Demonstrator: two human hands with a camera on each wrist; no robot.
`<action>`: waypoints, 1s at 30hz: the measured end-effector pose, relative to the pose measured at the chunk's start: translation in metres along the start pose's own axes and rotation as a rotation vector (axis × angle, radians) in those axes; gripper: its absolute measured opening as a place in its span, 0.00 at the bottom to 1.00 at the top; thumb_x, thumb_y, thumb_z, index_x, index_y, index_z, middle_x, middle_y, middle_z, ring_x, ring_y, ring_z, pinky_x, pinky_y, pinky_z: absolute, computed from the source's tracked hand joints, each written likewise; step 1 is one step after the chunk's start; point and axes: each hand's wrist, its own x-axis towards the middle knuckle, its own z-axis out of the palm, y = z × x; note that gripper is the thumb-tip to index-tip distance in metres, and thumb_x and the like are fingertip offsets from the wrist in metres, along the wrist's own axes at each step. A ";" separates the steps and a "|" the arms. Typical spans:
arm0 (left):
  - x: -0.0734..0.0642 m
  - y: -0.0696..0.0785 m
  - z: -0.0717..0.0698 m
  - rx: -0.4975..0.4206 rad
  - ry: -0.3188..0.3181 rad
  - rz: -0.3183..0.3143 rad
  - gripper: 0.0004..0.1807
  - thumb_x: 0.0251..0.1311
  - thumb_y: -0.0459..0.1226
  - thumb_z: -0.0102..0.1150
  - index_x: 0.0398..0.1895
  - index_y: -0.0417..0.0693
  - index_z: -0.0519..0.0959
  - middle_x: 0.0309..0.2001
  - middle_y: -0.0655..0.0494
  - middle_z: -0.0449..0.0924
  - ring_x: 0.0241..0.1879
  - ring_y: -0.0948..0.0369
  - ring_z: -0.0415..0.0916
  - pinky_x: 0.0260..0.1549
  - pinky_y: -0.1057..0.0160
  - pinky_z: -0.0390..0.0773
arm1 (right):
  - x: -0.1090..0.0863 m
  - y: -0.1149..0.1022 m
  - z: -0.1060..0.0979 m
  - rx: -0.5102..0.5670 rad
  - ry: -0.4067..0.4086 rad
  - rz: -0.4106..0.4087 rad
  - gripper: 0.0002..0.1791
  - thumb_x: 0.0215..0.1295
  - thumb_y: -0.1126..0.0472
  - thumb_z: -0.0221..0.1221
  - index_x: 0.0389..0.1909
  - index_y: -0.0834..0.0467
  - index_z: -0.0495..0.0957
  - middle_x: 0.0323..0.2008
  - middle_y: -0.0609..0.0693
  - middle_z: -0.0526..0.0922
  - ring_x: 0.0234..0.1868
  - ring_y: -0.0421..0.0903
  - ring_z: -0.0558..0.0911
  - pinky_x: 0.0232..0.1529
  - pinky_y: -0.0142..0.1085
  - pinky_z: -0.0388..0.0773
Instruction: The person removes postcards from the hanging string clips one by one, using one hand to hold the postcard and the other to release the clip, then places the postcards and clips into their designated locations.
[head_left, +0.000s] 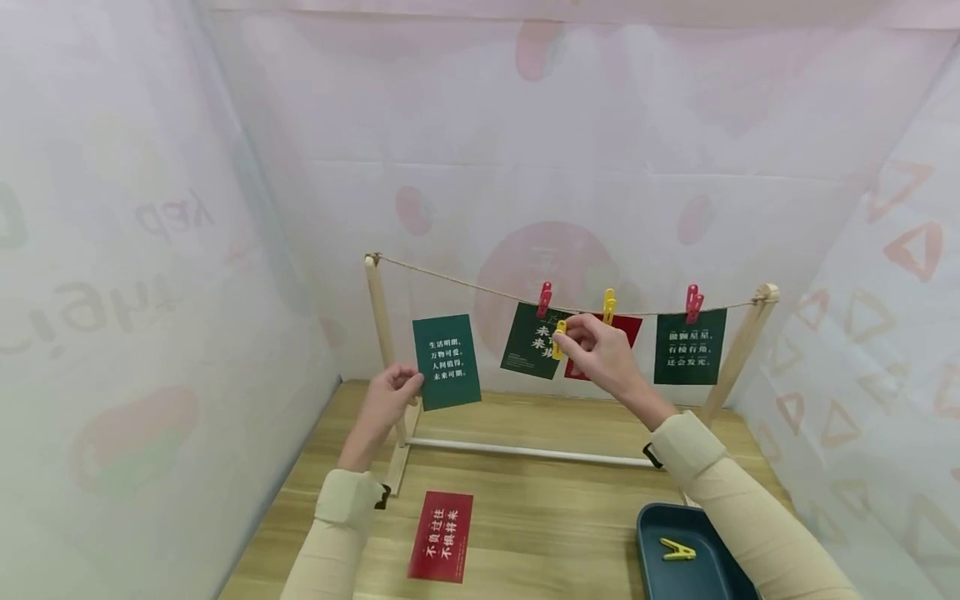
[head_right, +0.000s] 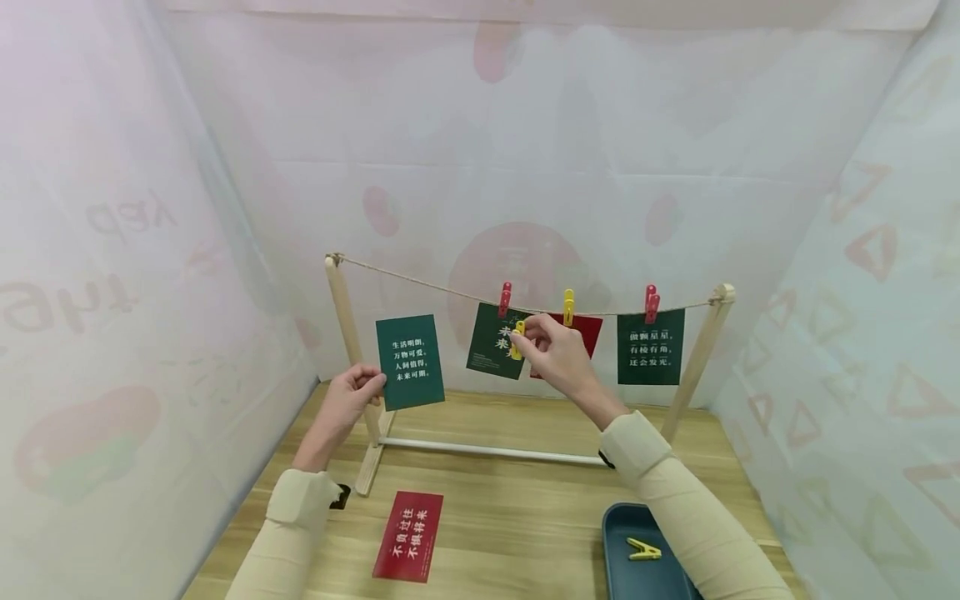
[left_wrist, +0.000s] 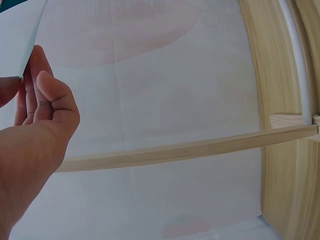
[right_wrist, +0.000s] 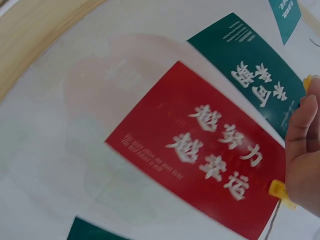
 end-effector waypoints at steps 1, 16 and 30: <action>0.000 -0.001 -0.001 -0.004 -0.012 -0.006 0.10 0.67 0.33 0.56 0.44 0.31 0.75 0.34 0.49 0.81 0.32 0.60 0.77 0.32 0.64 0.81 | -0.003 0.003 -0.002 0.004 -0.004 0.007 0.14 0.66 0.55 0.63 0.47 0.60 0.79 0.35 0.54 0.86 0.27 0.45 0.80 0.29 0.27 0.79; -0.007 -0.009 -0.010 0.045 -0.143 -0.059 0.12 0.69 0.36 0.56 0.46 0.32 0.74 0.37 0.44 0.84 0.35 0.54 0.82 0.34 0.65 0.82 | -0.045 0.036 -0.022 -0.003 -0.036 0.051 0.14 0.66 0.56 0.63 0.47 0.61 0.78 0.33 0.55 0.86 0.18 0.47 0.81 0.22 0.32 0.79; -0.014 -0.016 -0.013 0.065 -0.245 -0.092 0.12 0.68 0.36 0.57 0.46 0.33 0.74 0.35 0.46 0.83 0.32 0.60 0.81 0.38 0.57 0.84 | -0.074 0.060 -0.037 -0.068 -0.089 0.179 0.18 0.68 0.51 0.61 0.50 0.59 0.77 0.36 0.55 0.85 0.21 0.44 0.81 0.23 0.32 0.79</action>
